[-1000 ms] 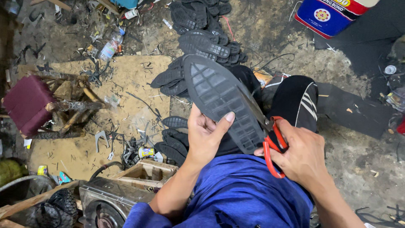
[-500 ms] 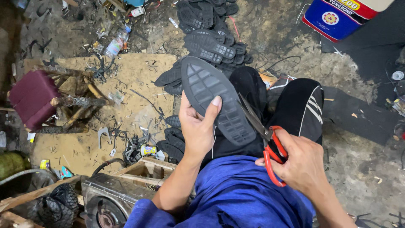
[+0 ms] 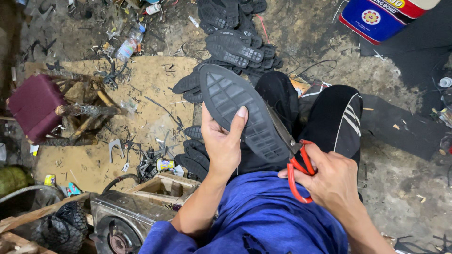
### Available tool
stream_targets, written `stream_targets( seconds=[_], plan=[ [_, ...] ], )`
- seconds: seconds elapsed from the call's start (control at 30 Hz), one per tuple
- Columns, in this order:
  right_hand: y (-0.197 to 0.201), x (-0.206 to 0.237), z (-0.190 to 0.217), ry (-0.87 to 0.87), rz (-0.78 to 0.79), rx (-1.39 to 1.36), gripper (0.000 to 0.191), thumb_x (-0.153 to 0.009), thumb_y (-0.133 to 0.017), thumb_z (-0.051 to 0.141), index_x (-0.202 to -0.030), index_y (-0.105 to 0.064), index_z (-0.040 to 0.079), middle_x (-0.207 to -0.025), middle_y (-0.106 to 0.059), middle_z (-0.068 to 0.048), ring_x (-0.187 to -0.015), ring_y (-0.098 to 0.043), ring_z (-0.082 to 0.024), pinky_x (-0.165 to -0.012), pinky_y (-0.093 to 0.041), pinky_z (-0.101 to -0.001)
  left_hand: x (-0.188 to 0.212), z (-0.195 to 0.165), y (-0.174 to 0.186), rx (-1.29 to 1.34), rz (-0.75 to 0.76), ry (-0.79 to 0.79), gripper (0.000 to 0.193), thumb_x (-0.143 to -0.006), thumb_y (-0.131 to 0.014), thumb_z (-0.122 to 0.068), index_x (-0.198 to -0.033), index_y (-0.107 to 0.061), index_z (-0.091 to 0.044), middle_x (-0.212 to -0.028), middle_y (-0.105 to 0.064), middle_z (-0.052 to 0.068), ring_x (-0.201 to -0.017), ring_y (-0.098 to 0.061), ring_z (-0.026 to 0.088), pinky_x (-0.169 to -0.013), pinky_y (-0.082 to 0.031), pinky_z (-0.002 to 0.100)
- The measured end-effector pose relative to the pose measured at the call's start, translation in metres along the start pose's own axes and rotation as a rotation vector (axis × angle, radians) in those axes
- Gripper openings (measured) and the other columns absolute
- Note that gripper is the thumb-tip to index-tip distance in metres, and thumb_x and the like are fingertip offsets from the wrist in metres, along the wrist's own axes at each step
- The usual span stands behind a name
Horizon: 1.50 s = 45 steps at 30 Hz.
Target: The person sits on the floor and uses red-handled shears to trim the edges of black rubber shoe soles. They hold each sole with one hand and cut along the perimeter with the other, then place the trimmed sole onto a growing pile.
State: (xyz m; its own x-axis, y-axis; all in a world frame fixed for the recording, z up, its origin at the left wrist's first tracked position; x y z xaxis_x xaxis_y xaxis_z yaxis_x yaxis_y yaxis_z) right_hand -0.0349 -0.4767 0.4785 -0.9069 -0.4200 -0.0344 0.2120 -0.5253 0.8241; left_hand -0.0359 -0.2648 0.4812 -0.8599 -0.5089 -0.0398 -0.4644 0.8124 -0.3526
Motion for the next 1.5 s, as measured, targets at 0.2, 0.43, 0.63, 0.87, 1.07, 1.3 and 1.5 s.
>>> stream_targets(
  seconds=[0.2, 0.43, 0.63, 0.87, 1.07, 1.3, 1.5],
  plan=[
    [0.002, -0.003, 0.001, 0.061, -0.049, 0.028, 0.076, -0.058, -0.083, 0.060, -0.104, -0.068, 0.003, -0.063, -0.066, -0.006, -0.057, -0.065, -0.030, -0.054, -0.049, -0.0408, 0.005, -0.005, 0.002, -0.059, 0.095, 0.054, 0.042, -0.099, -0.068, 0.003, -0.137, -0.050, 0.000, -0.121, -0.069, 0.009, -0.108, -0.068, 0.013, -0.097, -0.056, 0.030],
    [0.007, -0.005, -0.001, -0.014, 0.030, -0.026, 0.059, -0.058, -0.087, 0.057, -0.085, -0.066, 0.008, -0.058, -0.063, -0.006, -0.055, -0.064, -0.029, -0.055, -0.050, -0.0406, 0.003, -0.007, 0.004, -0.066, 0.185, 0.078, 0.042, -0.099, -0.067, 0.005, -0.137, -0.050, 0.001, -0.122, -0.069, 0.011, -0.110, -0.068, 0.015, -0.100, -0.056, 0.031],
    [0.008, -0.007, 0.002, -0.008, 0.006, -0.058, 0.060, -0.057, -0.087, 0.052, -0.090, -0.067, 0.006, -0.058, -0.064, -0.006, -0.054, -0.065, -0.030, -0.054, -0.050, -0.0415, 0.001, -0.011, 0.007, -0.056, 0.225, 0.118, 0.051, -0.097, -0.066, 0.005, -0.142, -0.045, 0.001, -0.125, -0.068, 0.010, -0.112, -0.067, 0.014, -0.101, -0.055, 0.031],
    [0.014, -0.008, 0.002, -0.074, 0.030, -0.144, 0.059, -0.058, -0.087, 0.050, -0.092, -0.068, 0.007, -0.058, -0.065, -0.006, -0.054, -0.066, -0.030, -0.054, -0.051, -0.0403, 0.000, -0.014, 0.005, -0.088, 0.315, 0.105, 0.056, -0.099, -0.067, 0.003, -0.149, -0.044, 0.002, -0.130, -0.066, 0.010, -0.119, -0.064, 0.014, -0.108, -0.052, 0.031],
    [0.012, -0.011, 0.006, -0.056, 0.022, -0.096, 0.064, -0.056, -0.088, 0.051, -0.096, -0.068, 0.004, -0.056, -0.063, -0.008, -0.055, -0.066, -0.031, -0.054, -0.050, -0.0426, 0.000, -0.019, 0.000, -0.196, 0.305, 0.017, 0.064, -0.099, -0.067, 0.001, -0.157, -0.039, 0.003, -0.142, -0.062, 0.011, -0.128, -0.061, 0.015, -0.115, -0.047, 0.031],
    [0.015, -0.010, 0.003, -0.112, 0.026, -0.246, 0.055, -0.062, -0.088, 0.044, -0.090, -0.065, 0.003, -0.058, -0.064, -0.008, -0.051, -0.066, -0.028, -0.052, -0.051, -0.0380, 0.003, -0.021, 0.000, -0.192, 0.367, 0.088, 0.066, -0.098, -0.067, 0.001, -0.157, -0.040, 0.003, -0.143, -0.061, 0.012, -0.130, -0.060, 0.015, -0.116, -0.047, 0.032],
    [0.014, -0.007, 0.001, -0.190, 0.086, -0.332, 0.045, -0.062, -0.090, 0.036, -0.083, -0.064, 0.005, -0.057, -0.066, -0.007, -0.047, -0.067, -0.024, -0.050, -0.052, -0.0353, -0.001, -0.019, 0.004, -0.210, 0.396, 0.076, 0.066, -0.098, -0.068, 0.000, -0.157, -0.040, 0.004, -0.146, -0.060, 0.013, -0.134, -0.058, 0.016, -0.119, -0.044, 0.032]
  ],
)
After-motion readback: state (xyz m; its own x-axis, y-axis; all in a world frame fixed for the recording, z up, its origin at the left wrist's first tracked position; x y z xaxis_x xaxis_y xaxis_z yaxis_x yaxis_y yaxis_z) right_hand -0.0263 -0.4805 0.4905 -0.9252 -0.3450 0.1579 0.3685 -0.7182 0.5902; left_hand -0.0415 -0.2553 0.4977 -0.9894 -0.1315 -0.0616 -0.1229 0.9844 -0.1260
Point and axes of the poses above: each hand's wrist, its own x-axis away from the middle knuckle, its own y-axis out of the back of the hand, z = x × y, the point moved 1 cm from there along -x, towards the middle knuckle
